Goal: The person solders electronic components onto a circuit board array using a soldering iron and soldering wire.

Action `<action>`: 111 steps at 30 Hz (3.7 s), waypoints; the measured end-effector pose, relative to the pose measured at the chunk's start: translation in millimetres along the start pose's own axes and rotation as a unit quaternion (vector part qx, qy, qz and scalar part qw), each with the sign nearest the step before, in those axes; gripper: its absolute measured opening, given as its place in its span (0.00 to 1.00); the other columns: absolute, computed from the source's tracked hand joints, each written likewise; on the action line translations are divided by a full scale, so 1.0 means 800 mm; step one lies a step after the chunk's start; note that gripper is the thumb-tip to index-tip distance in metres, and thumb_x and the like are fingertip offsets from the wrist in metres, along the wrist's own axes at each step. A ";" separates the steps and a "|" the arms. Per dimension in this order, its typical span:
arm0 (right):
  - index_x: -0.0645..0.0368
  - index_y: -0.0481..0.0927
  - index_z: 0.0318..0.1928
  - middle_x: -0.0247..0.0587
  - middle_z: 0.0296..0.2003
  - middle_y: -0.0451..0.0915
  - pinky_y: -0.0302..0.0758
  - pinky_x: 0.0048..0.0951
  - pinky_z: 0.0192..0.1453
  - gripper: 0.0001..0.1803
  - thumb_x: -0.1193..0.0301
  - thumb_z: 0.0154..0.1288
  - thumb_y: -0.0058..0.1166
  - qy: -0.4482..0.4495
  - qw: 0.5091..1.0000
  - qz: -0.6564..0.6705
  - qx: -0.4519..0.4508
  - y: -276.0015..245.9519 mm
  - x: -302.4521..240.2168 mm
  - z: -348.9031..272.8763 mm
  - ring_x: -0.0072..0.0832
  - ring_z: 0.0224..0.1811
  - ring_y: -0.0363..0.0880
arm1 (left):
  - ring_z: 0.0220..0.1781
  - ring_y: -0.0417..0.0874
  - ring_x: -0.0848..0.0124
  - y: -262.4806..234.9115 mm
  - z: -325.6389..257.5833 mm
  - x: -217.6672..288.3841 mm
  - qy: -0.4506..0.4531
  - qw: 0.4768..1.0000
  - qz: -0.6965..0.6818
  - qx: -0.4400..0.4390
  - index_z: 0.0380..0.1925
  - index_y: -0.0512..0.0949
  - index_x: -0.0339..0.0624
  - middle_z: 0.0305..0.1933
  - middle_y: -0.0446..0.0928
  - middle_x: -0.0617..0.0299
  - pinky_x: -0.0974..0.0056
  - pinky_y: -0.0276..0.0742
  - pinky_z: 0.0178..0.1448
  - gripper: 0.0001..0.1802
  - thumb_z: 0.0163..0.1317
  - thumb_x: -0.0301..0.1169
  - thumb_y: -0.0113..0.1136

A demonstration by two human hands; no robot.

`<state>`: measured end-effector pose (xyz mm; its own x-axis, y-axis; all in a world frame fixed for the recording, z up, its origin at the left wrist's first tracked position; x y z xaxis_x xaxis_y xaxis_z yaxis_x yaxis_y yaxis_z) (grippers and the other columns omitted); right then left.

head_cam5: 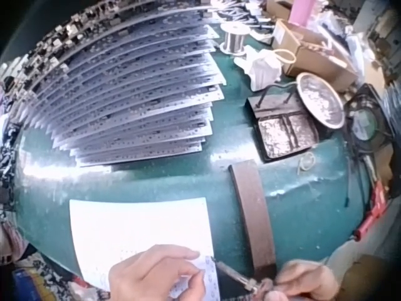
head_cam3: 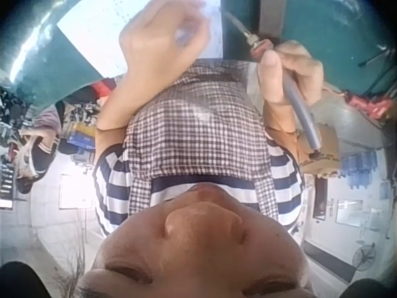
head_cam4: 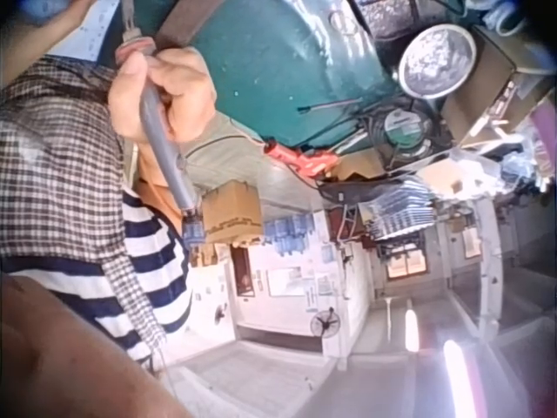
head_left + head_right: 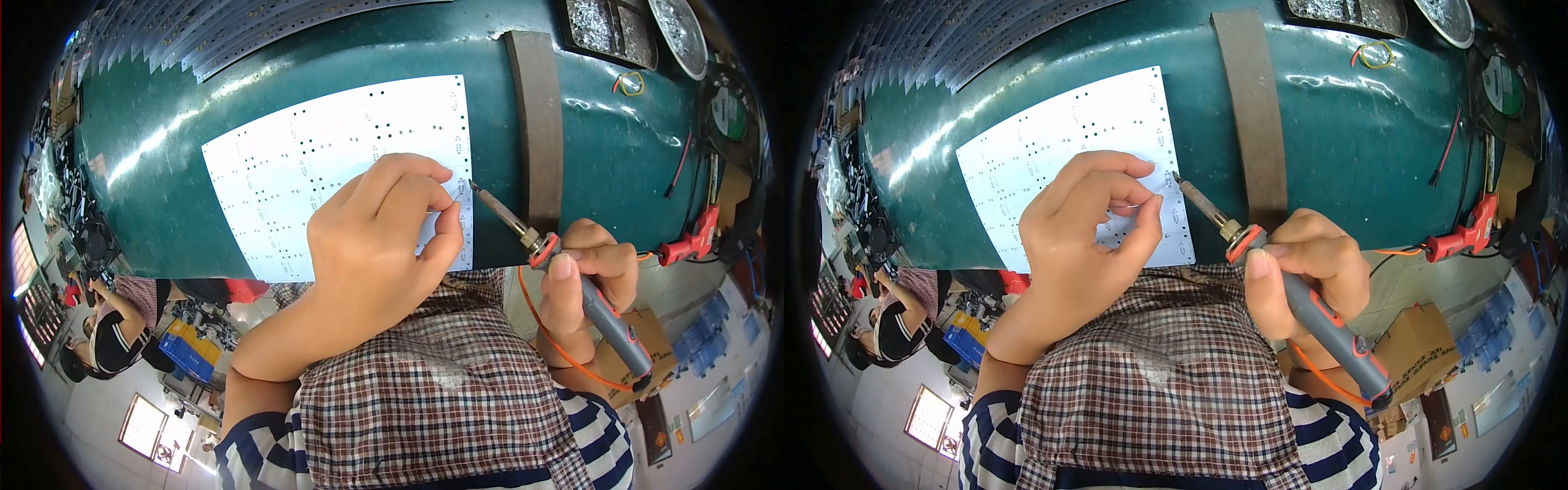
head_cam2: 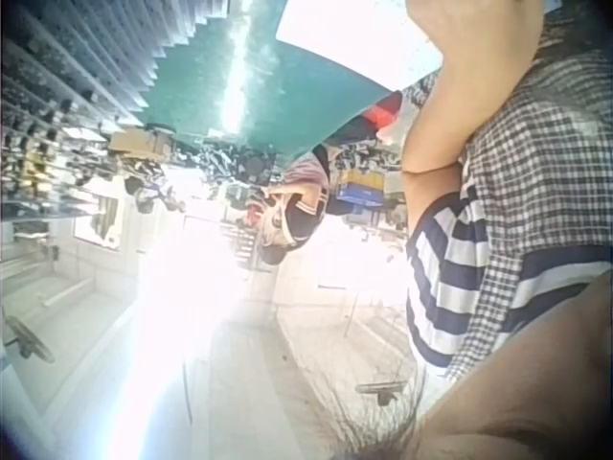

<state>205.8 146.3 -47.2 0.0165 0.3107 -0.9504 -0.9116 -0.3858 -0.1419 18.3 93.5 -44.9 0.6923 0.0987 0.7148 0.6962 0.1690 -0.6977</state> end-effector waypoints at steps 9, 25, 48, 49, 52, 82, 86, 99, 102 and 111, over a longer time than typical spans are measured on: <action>0.61 0.67 0.33 0.41 0.20 0.73 0.61 0.24 0.19 0.13 0.82 0.54 0.61 0.006 1.000 -0.003 -0.008 0.005 0.003 -0.003 0.21 0.16 0.65 | 0.23 0.78 0.76 0.003 0.001 0.000 -0.018 1.000 -0.006 0.009 0.26 0.77 0.39 0.40 0.81 0.60 0.73 0.74 0.25 0.08 0.48 0.19 0.68; 0.61 0.68 0.32 0.41 0.19 0.74 0.61 0.23 0.18 0.13 0.82 0.53 0.61 0.004 1.000 -0.002 -0.004 0.004 0.002 -0.008 0.20 0.15 0.65 | 0.27 0.81 0.74 0.006 0.001 -0.002 -0.034 0.999 -0.013 -0.007 0.25 0.79 0.38 0.42 0.79 0.61 0.72 0.77 0.28 0.06 0.48 0.19 0.68; 0.61 0.67 0.32 0.40 0.17 0.72 0.59 0.25 0.17 0.13 0.81 0.53 0.61 -0.024 1.000 0.009 -0.003 -0.006 -0.007 -0.028 0.22 0.14 0.64 | 0.23 0.79 0.76 0.007 -0.025 0.011 -0.033 0.998 -0.021 -0.042 0.27 0.78 0.37 0.42 0.80 0.59 0.74 0.75 0.25 0.07 0.49 0.19 0.67; 0.61 0.67 0.32 0.40 0.17 0.72 0.60 0.25 0.17 0.13 0.81 0.53 0.61 -0.017 1.000 0.004 -0.008 -0.005 -0.007 -0.029 0.22 0.14 0.64 | 0.22 0.78 0.77 0.007 -0.024 0.011 -0.035 0.999 -0.020 -0.033 0.27 0.78 0.37 0.42 0.80 0.59 0.74 0.74 0.25 0.07 0.49 0.18 0.67; 0.61 0.67 0.32 0.40 0.18 0.73 0.60 0.25 0.17 0.14 0.80 0.53 0.62 -0.007 1.000 -0.003 -0.015 -0.004 -0.006 -0.031 0.22 0.14 0.65 | 0.22 0.78 0.77 0.009 -0.025 0.010 -0.035 0.999 -0.015 -0.034 0.26 0.78 0.37 0.42 0.80 0.59 0.74 0.74 0.25 0.07 0.49 0.18 0.68; 0.61 0.68 0.31 0.38 0.17 0.72 0.61 0.24 0.16 0.14 0.80 0.51 0.63 -0.028 0.999 -0.014 -0.016 -0.001 -0.009 -0.039 0.22 0.13 0.65 | 0.29 0.83 0.73 0.015 -0.027 0.010 -0.035 0.999 -0.017 -0.028 0.27 0.78 0.38 0.42 0.78 0.60 0.71 0.79 0.33 0.08 0.47 0.18 0.65; 0.62 0.68 0.31 0.39 0.17 0.72 0.59 0.24 0.17 0.13 0.81 0.51 0.62 -0.032 0.999 -0.007 -0.016 -0.003 -0.012 -0.040 0.22 0.13 0.64 | 0.29 0.83 0.73 0.012 -0.028 0.011 -0.046 0.998 -0.026 -0.029 0.27 0.77 0.38 0.42 0.79 0.60 0.71 0.79 0.33 0.08 0.47 0.18 0.65; 0.61 0.68 0.31 0.38 0.17 0.71 0.59 0.25 0.17 0.13 0.79 0.53 0.61 -0.014 1.000 -0.006 -0.017 -0.012 -0.020 -0.063 0.23 0.13 0.63 | 0.22 0.77 0.79 0.015 -0.057 0.016 -0.051 0.996 -0.044 -0.057 0.27 0.78 0.38 0.44 0.80 0.61 0.74 0.73 0.25 0.07 0.50 0.19 0.67; 0.61 0.68 0.31 0.38 0.17 0.71 0.60 0.25 0.17 0.13 0.79 0.52 0.62 -0.020 1.000 -0.008 -0.020 -0.009 -0.018 -0.065 0.23 0.13 0.64 | 0.21 0.76 0.80 0.018 -0.057 0.016 -0.048 0.997 -0.045 -0.042 0.27 0.78 0.38 0.44 0.80 0.62 0.74 0.73 0.24 0.07 0.50 0.18 0.66; 0.61 0.68 0.30 0.38 0.16 0.71 0.57 0.25 0.16 0.13 0.81 0.51 0.62 -0.038 0.999 -0.004 -0.006 -0.005 -0.012 -0.067 0.22 0.13 0.63 | 0.23 0.76 0.80 0.022 -0.059 0.015 -0.057 0.998 -0.028 -0.029 0.27 0.78 0.38 0.43 0.79 0.62 0.75 0.73 0.25 0.07 0.50 0.19 0.67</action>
<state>231.4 98.0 -52.3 -0.0077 0.3782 -0.9257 -0.9066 -0.3933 -0.1531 47.7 51.7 -50.7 0.6282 0.2028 0.7512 0.7454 0.1200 -0.6557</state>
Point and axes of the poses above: each hand's wrist, its own z-axis towards the middle knuckle, its own y-axis out of the palm, x = y × z, the point moved 6 cm from there along z, towards the middle knuckle
